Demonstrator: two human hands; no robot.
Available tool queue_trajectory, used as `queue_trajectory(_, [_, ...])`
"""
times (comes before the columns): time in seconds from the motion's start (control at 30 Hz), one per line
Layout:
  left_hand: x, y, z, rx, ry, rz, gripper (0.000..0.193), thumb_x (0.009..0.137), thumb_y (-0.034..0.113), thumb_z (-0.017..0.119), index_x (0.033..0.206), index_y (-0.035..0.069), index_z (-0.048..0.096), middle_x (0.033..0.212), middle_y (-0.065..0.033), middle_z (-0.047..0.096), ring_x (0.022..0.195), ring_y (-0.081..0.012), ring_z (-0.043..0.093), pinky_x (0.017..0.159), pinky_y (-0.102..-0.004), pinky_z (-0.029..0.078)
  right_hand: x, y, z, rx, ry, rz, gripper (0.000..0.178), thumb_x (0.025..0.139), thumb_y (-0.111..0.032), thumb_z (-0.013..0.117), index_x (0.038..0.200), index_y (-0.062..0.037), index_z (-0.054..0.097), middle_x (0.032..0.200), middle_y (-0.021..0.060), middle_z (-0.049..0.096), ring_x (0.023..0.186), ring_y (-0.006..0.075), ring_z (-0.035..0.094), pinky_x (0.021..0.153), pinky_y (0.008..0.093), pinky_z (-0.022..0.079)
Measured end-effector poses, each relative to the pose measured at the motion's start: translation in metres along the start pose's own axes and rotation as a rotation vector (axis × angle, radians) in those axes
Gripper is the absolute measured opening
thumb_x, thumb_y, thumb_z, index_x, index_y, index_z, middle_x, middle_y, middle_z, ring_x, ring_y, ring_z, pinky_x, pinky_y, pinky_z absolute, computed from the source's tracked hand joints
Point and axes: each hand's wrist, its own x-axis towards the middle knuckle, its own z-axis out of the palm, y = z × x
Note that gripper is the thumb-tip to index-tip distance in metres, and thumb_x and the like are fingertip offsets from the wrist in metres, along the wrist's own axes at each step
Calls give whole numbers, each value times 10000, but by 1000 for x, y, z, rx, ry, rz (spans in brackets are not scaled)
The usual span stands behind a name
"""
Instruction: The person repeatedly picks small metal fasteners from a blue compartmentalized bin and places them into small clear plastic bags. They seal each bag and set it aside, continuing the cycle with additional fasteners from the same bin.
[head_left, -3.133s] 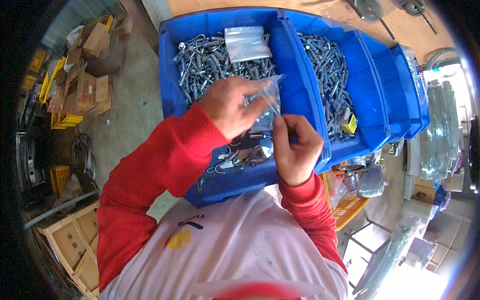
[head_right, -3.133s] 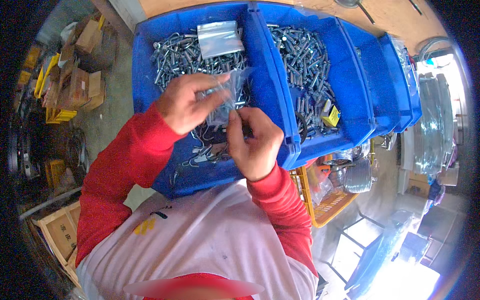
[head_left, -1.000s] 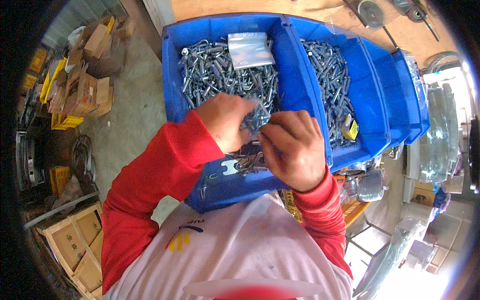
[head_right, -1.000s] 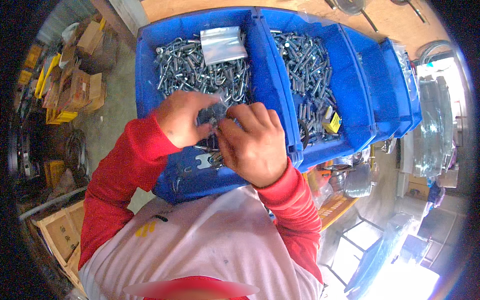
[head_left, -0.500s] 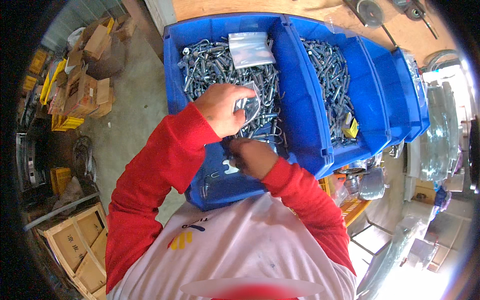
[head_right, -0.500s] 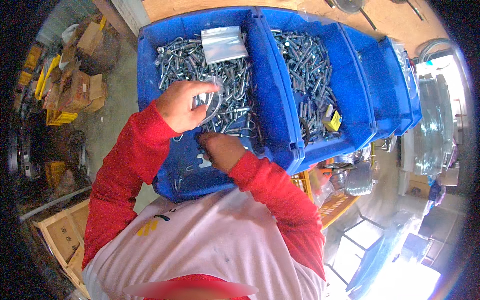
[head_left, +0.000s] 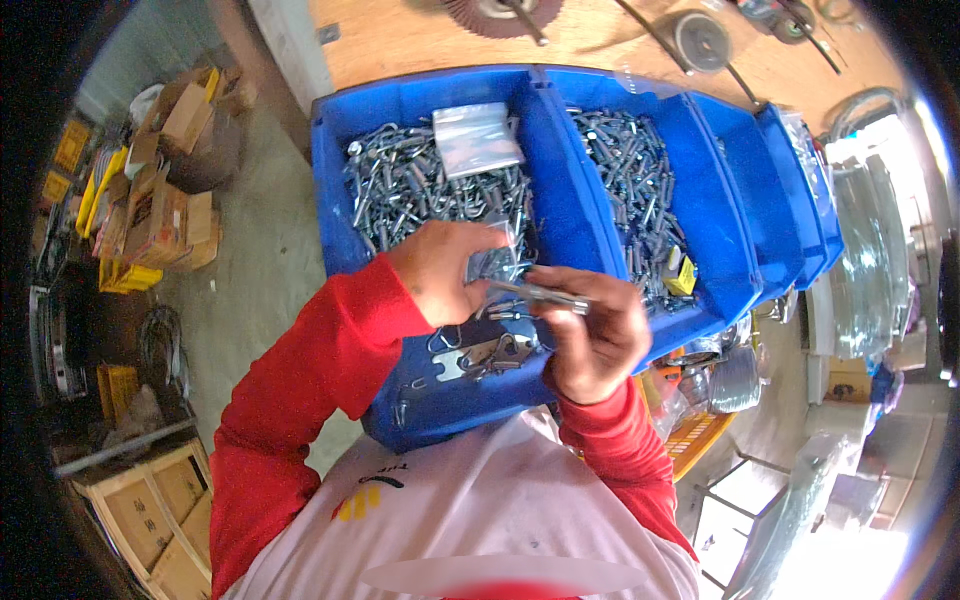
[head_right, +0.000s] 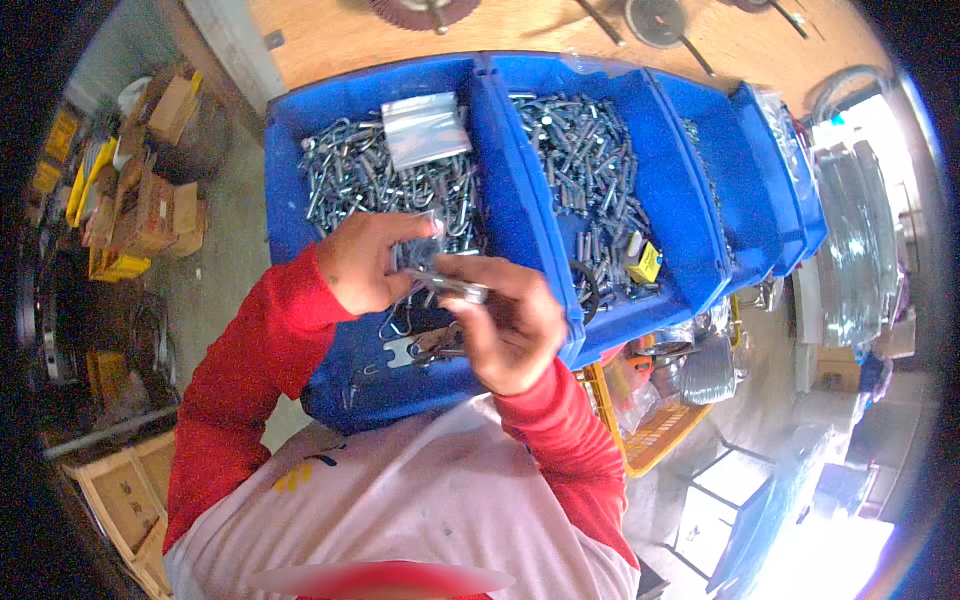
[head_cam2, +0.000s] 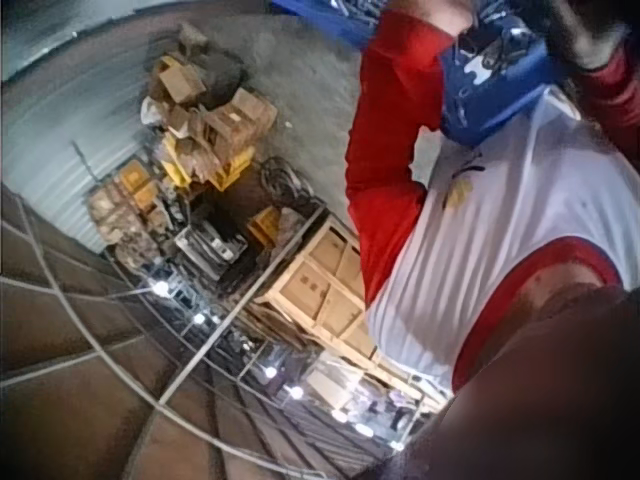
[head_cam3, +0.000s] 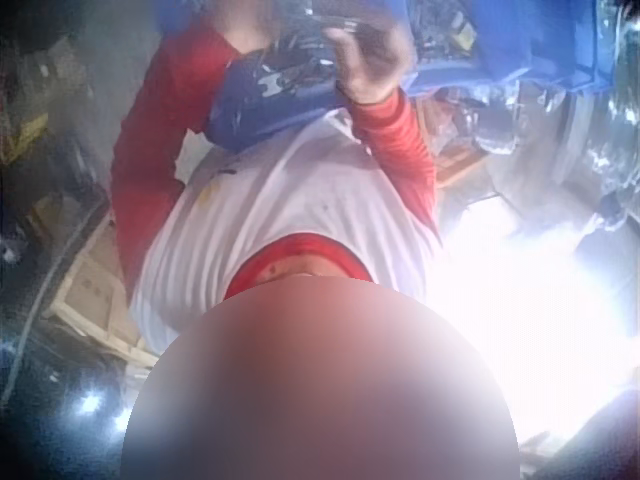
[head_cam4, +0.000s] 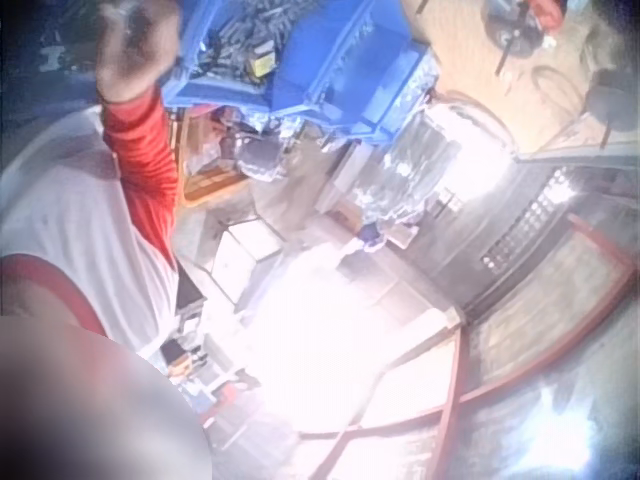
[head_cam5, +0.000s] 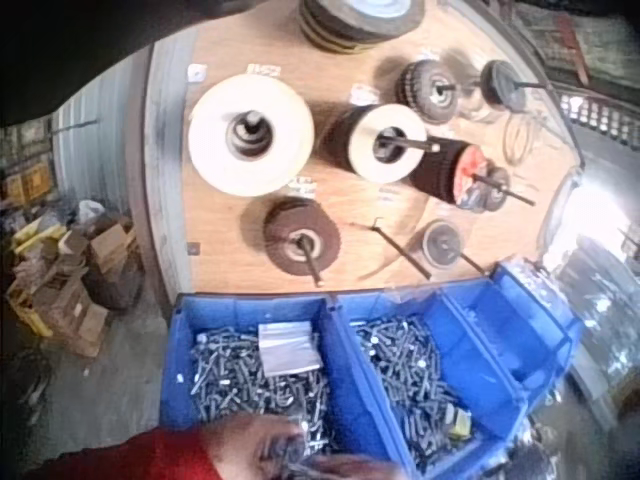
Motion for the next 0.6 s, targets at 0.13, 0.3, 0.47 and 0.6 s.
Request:
queue_trajectory(0.13, [-1, 1, 7, 95, 103, 196, 540, 752, 10, 701, 1284, -45, 622, 1095, -259, 708, 867, -300, 725, 718, -374, 569, 18, 18, 4, -703, -227, -225, 250, 776, -37, 779, 1009, -54, 688, 1073, 98, 722, 880, 296, 690, 766, 392, 562])
queue_trajectory(0.3, [2, 43, -20, -89, -175, -129, 645, 778, -46, 626, 1410, -90, 503, 1384, -334, 565, 927, -339, 737, 692, -352, 577, 31, -23, -21, -817, -225, -270, 238, 738, -136, 774, 962, -93, 703, 974, 53, 709, 843, 251, 634, 711, 384, 498])
queue_trajectory(0.47, [17, 68, -26, -211, -260, -135, 653, 795, -59, 590, 1436, -100, 476, 1430, -322, 545, 768, -184, 729, 552, -282, 535, 39, -39, -128, -892, 245, 145, 89, 867, -34, 711, 916, 34, 739, 753, 102, 724, 669, 185, 691, 620, 286, 516])
queue_trajectory(0.6, [39, 45, 14, -6, -498, -264, 659, 780, -47, 608, 1428, -84, 496, 1094, -247, 695, 678, -156, 696, 571, -308, 540, 54, 51, -201, -1509, -267, 639, 387, 866, -386, 687, 823, -4, 727, 813, 238, 705, 764, 443, 697, 720, 531, 560])
